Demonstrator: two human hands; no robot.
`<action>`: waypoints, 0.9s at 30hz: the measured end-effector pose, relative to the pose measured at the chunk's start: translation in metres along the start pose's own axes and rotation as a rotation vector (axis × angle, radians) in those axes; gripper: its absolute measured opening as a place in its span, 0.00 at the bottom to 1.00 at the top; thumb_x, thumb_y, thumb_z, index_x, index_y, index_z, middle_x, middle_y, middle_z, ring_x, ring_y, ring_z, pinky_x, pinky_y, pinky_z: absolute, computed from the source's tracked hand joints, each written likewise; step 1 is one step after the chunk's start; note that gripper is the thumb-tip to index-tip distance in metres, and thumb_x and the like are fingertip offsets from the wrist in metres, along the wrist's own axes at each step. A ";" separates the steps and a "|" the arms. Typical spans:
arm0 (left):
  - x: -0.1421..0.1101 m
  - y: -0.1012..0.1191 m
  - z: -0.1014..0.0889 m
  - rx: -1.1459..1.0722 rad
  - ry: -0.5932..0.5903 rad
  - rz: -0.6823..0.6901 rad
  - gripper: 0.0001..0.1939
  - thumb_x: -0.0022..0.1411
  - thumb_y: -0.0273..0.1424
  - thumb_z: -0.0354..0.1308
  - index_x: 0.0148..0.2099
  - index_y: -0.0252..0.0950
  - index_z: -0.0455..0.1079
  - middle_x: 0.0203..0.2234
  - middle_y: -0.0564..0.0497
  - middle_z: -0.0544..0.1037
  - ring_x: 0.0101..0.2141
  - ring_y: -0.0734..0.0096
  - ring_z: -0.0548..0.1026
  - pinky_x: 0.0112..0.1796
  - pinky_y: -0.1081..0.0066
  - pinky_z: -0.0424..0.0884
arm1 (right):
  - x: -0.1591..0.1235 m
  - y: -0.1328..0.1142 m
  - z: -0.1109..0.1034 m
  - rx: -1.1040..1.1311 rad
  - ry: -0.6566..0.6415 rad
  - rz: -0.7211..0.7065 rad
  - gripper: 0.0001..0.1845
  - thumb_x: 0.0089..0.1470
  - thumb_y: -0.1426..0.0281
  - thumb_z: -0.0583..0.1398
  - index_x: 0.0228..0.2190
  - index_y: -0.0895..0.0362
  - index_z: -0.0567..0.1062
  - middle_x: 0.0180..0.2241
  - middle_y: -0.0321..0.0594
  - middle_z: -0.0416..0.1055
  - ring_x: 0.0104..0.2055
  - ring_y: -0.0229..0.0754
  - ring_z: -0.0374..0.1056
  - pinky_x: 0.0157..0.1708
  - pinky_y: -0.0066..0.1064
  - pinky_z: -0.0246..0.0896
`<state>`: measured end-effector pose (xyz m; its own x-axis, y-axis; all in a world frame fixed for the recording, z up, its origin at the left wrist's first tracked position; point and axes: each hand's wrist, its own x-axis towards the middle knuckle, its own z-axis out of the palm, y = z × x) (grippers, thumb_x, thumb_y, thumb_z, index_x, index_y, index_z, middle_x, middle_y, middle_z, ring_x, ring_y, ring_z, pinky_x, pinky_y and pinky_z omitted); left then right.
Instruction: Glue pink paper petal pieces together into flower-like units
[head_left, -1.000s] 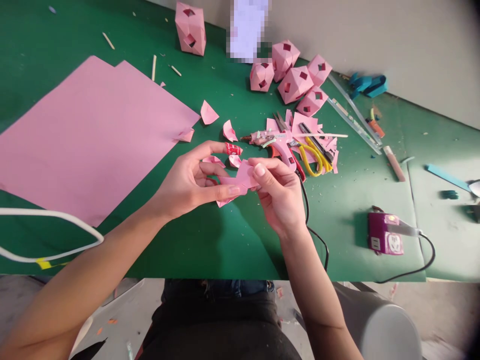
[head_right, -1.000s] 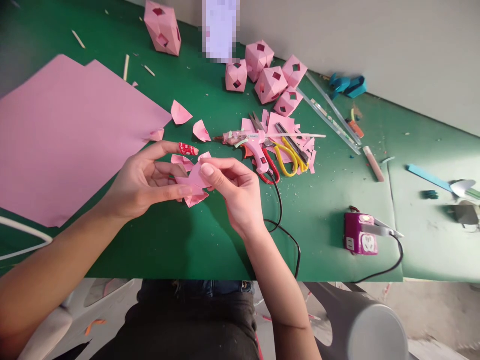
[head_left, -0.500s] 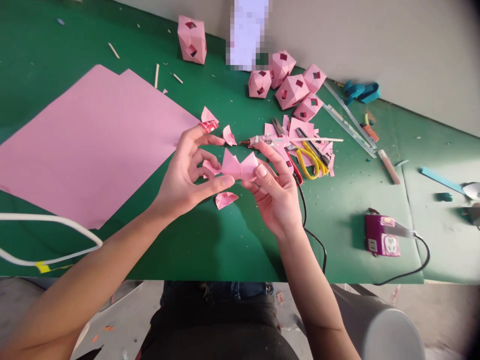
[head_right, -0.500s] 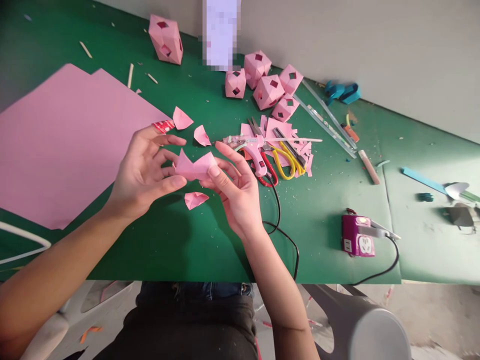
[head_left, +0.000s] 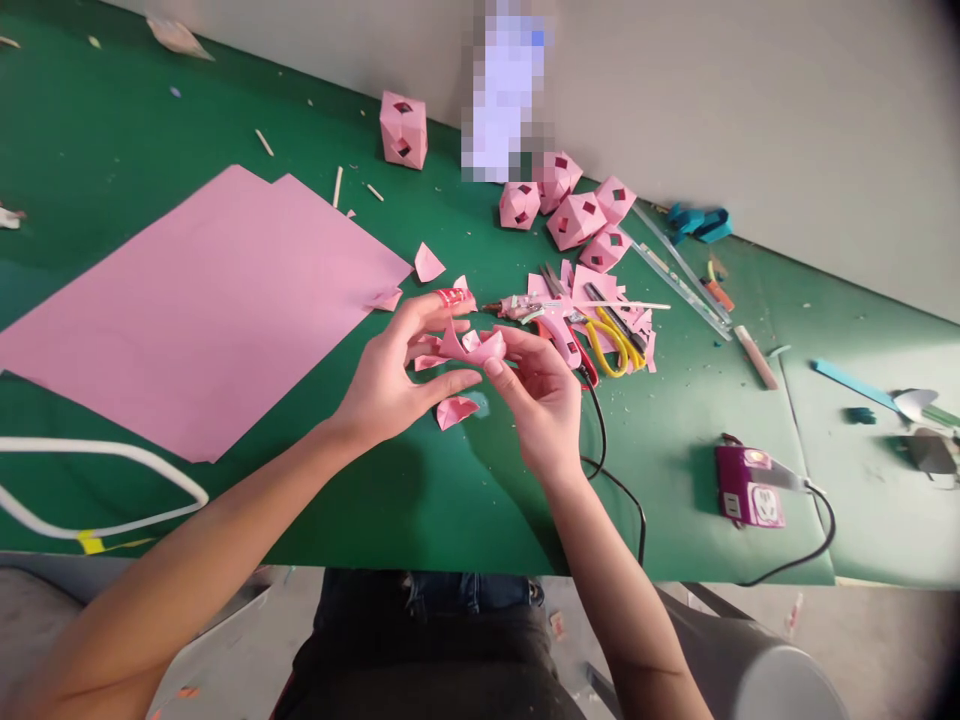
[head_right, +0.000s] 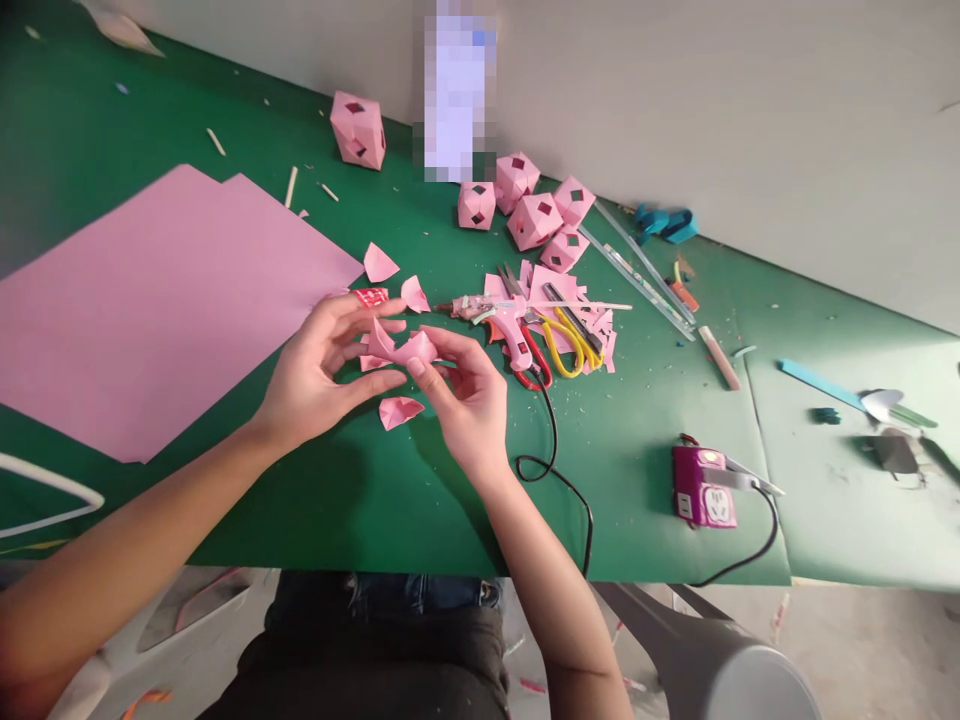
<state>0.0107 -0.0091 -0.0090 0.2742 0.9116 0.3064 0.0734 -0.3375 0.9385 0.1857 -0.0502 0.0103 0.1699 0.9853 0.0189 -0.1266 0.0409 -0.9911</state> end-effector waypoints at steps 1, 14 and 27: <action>0.000 -0.001 -0.001 0.062 0.014 0.066 0.36 0.62 0.41 0.74 0.66 0.46 0.63 0.66 0.40 0.73 0.61 0.50 0.78 0.52 0.56 0.83 | 0.000 -0.001 0.001 -0.001 0.017 -0.001 0.15 0.54 0.63 0.74 0.43 0.48 0.82 0.44 0.36 0.82 0.47 0.42 0.78 0.49 0.37 0.77; 0.000 0.004 -0.001 0.482 0.114 0.618 0.24 0.66 0.28 0.71 0.60 0.43 0.70 0.46 0.50 0.85 0.52 0.58 0.82 0.54 0.56 0.79 | 0.001 -0.015 0.013 0.217 -0.020 0.313 0.19 0.51 0.53 0.75 0.27 0.53 0.79 0.30 0.33 0.78 0.34 0.35 0.73 0.39 0.29 0.73; 0.015 -0.004 -0.019 0.058 0.444 0.110 0.26 0.62 0.40 0.73 0.58 0.45 0.67 0.53 0.47 0.79 0.59 0.58 0.77 0.59 0.54 0.75 | 0.117 -0.026 0.039 -1.022 -0.344 -0.271 0.06 0.62 0.70 0.65 0.42 0.57 0.81 0.46 0.48 0.81 0.52 0.54 0.73 0.55 0.47 0.67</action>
<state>-0.0036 0.0104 -0.0047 -0.1533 0.8777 0.4541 0.1239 -0.4388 0.8900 0.1704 0.0706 0.0436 -0.2307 0.9643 0.1299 0.7653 0.2622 -0.5878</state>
